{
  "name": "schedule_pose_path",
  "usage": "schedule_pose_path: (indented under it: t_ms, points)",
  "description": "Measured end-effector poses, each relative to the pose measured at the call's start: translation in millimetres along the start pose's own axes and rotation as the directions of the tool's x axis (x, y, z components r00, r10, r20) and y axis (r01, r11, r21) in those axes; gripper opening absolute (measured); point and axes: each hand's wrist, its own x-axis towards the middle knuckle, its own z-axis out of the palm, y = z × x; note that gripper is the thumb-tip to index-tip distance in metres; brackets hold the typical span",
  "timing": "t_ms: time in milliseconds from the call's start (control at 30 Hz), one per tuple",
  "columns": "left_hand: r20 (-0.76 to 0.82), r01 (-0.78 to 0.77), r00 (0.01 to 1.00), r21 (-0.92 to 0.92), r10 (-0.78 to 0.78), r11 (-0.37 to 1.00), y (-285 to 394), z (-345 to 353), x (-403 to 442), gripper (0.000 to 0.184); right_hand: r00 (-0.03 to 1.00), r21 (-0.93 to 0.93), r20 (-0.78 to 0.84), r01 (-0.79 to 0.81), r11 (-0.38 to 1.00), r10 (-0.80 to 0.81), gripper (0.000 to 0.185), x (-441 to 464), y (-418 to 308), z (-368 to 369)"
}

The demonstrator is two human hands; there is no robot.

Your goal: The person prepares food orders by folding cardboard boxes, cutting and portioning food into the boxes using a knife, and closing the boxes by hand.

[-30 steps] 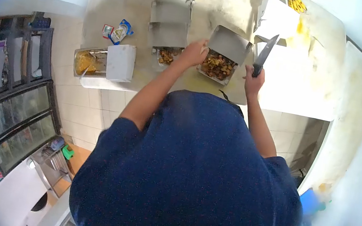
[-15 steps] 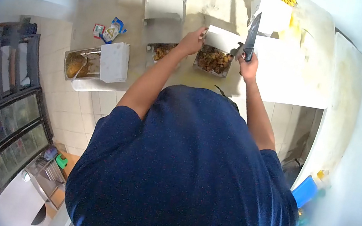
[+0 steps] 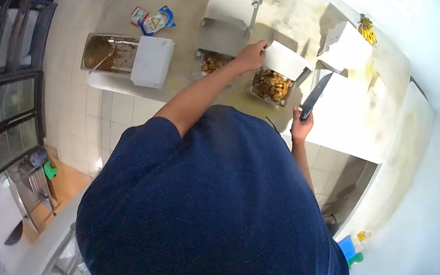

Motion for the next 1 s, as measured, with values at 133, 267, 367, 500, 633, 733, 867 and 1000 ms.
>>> schedule_pose_path:
  t_ms: [133,267,367,500,633,733,867,1000]
  points:
    - [-0.163,-0.054,0.986,-0.11,0.036,0.992,0.1,-0.9,6.0,0.025,0.985,0.0,0.077,-0.152,0.988,0.152,0.021,-23.1,16.7,-9.9]
    - [-0.286,-0.033,0.958,-0.093,0.005,0.995,-1.6,-25.1,-16.4,0.026,0.978,-0.049,0.17,-0.112,0.992,0.119,0.022,-29.2,23.0,-14.2]
    - [-0.496,-0.037,0.867,0.02,0.042,0.999,-29.1,-50.3,-62.9,0.022,0.956,-0.101,0.28,-0.054,0.993,0.08,0.017,-29.4,16.9,-11.4]
    - [-0.488,0.074,0.866,-0.095,-0.111,0.993,-60.8,-87.2,-118.4,0.025,0.848,-0.197,0.51,-0.05,0.979,0.146,0.025,-25.7,1.7,-0.6]
    - [-0.617,0.032,0.787,0.039,-0.001,0.999,-119.2,-79.7,-136.8,0.031,0.648,-0.186,0.74,-0.056,0.981,0.178,0.031,-17.2,-41.8,7.4]
    - [-0.664,0.132,0.746,0.208,0.041,0.969,-144.7,-67.9,-132.7,0.041,0.638,-0.256,0.762,0.139,0.957,0.111,0.035,-7.5,-21.1,18.1]
    - [-0.497,0.299,0.845,0.133,-0.197,0.945,-138.0,-74.5,-119.6,0.045,0.668,-0.345,0.731,0.189,0.919,0.137,0.042,5.7,-8.9,19.7]
    - [-0.489,0.355,0.828,0.076,-0.276,0.932,-122.1,-63.3,-121.1,0.04,0.708,-0.298,0.7,0.411,0.861,-0.096,0.048,4.1,-15.1,4.2]
